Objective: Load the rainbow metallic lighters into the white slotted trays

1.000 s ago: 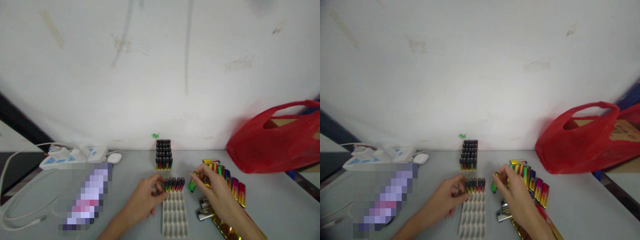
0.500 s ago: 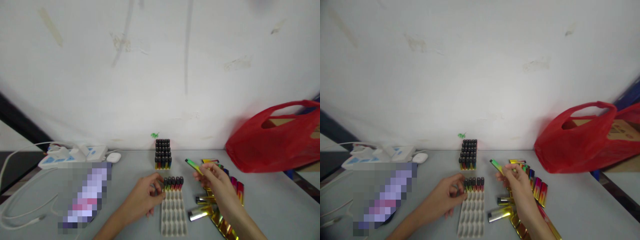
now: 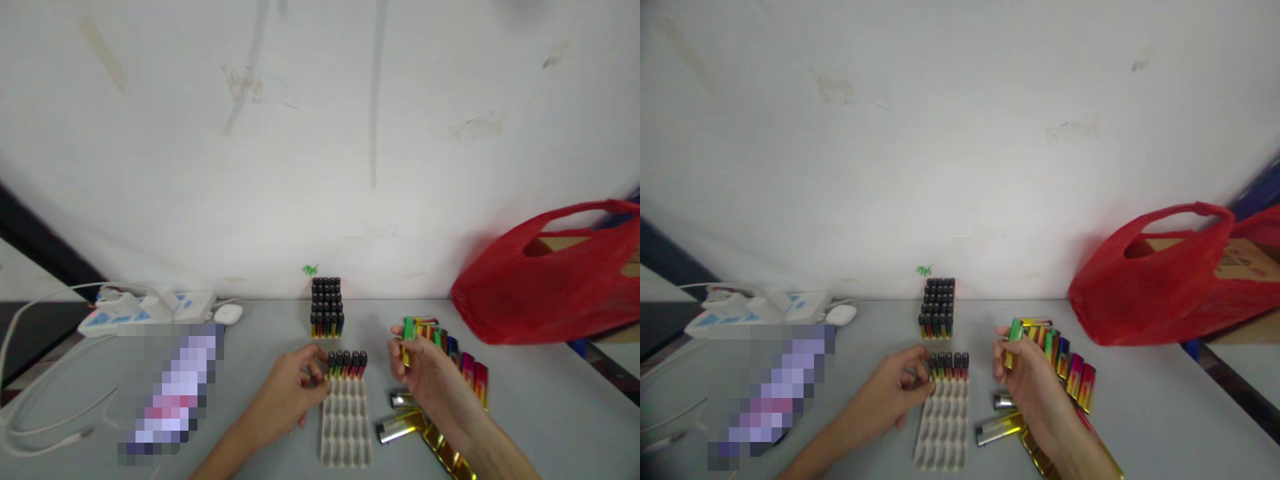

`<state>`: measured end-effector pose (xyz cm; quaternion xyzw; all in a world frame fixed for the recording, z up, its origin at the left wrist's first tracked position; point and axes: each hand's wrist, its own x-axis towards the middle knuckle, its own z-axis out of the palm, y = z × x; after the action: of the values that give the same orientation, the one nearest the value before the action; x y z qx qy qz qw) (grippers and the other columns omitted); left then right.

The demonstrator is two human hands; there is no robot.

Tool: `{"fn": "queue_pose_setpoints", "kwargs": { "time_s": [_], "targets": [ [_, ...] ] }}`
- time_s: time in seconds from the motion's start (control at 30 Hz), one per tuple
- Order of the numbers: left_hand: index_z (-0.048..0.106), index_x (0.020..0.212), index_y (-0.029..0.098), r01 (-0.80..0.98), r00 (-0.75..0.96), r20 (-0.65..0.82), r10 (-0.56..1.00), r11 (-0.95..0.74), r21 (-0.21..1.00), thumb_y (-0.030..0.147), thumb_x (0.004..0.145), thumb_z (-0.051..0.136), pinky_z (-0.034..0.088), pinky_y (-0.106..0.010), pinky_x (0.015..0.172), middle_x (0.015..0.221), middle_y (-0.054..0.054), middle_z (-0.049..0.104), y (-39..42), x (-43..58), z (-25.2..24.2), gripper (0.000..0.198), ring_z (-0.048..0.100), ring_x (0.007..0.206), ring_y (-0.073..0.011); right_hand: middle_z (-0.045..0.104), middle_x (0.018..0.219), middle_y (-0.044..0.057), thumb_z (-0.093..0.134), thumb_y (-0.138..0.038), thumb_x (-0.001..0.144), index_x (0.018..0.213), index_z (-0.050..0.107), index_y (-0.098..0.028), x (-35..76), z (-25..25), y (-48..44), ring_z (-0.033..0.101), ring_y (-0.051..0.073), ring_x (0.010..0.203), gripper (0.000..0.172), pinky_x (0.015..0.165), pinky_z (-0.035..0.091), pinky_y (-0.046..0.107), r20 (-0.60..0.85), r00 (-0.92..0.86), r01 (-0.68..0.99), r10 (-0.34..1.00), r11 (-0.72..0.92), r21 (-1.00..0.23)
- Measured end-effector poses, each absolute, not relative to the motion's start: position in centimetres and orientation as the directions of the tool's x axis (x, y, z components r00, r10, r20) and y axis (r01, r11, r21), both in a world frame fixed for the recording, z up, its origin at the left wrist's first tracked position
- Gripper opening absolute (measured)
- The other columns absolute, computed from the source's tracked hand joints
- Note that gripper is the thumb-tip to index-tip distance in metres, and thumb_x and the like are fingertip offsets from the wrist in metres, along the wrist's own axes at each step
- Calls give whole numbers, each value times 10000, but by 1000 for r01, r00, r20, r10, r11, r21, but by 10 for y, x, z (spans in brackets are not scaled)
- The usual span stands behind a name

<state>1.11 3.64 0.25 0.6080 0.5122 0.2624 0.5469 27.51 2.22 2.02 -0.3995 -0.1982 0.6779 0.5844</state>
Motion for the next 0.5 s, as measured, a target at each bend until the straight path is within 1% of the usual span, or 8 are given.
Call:
{"fn": "queue_pose_setpoints", "kwargs": {
  "time_s": [0.1, 0.13, 0.2, 0.27, 0.37, 0.5],
  "targets": [
    [669, 976, 174, 319, 324, -224, 919, 116, 941, 366, 847, 745, 436, -176, 332, 824, 32, 625, 36, 12, -2, 243, 566, 537, -108, 545, 680, -60, 993, -368, 711, 948, 777, -187, 274, 21, 20, 406, 87, 526, 368, 503, 370, 236, -341, -24, -659, 940, -271, -702],
    [667, 963, 172, 313, 320, -221, 921, 117, 942, 373, 844, 750, 442, -176, 330, 825, 30, 622, 36, 12, -3, 247, 576, 554, -115, 503, 666, -70, 994, -386, 716, 927, 768, -181, 274, 21, 19, 363, 80, 515, 372, 491, 337, 237, -355, -37, -660, 934, -289, -693],
    [666, 957, 169, 307, 315, -215, 924, 115, 945, 376, 839, 753, 450, -176, 326, 824, 28, 619, 37, 13, -5, 253, 579, 563, -119, 452, 658, -80, 995, -425, 727, 910, 756, -172, 274, 23, 18, 321, 76, 513, 393, 488, 306, 244, -378, -58, -652, 924, -322, -687],
    [667, 955, 167, 313, 310, -211, 927, 110, 943, 364, 841, 744, 446, -175, 322, 817, 28, 626, 37, 14, -6, 241, 570, 543, -114, 437, 662, -82, 983, -447, 753, 917, 751, -175, 274, 23, 17, 321, 81, 519, 394, 501, 303, 253, -380, -76, -638, 922, -338, -692],
    [674, 971, 164, 331, 302, -211, 930, 105, 938, 342, 850, 722, 426, -175, 312, 795, 34, 647, 36, 14, -4, 220, 550, 480, -97, 452, 689, -75, 936, -444, 829, 952, 743, -186, 275, 22, 15, 356, 91, 546, 345, 540, 325, 259, -363, -112, -618, 925, -351, -704],
    [681, 1035, 165, 361, 296, -240, 924, 125, 924, 333, 862, 718, 351, -160, 276, 794, 42, 679, 35, 14, 1, 244, 531, 385, -70, 469, 707, -69, 917, -446, 855, 960, 741, -187, 276, 21, 15, 363, 92, 559, 331, 559, 319, 260, -364, -138, -600, 921, -370, -710]
  ]
}}
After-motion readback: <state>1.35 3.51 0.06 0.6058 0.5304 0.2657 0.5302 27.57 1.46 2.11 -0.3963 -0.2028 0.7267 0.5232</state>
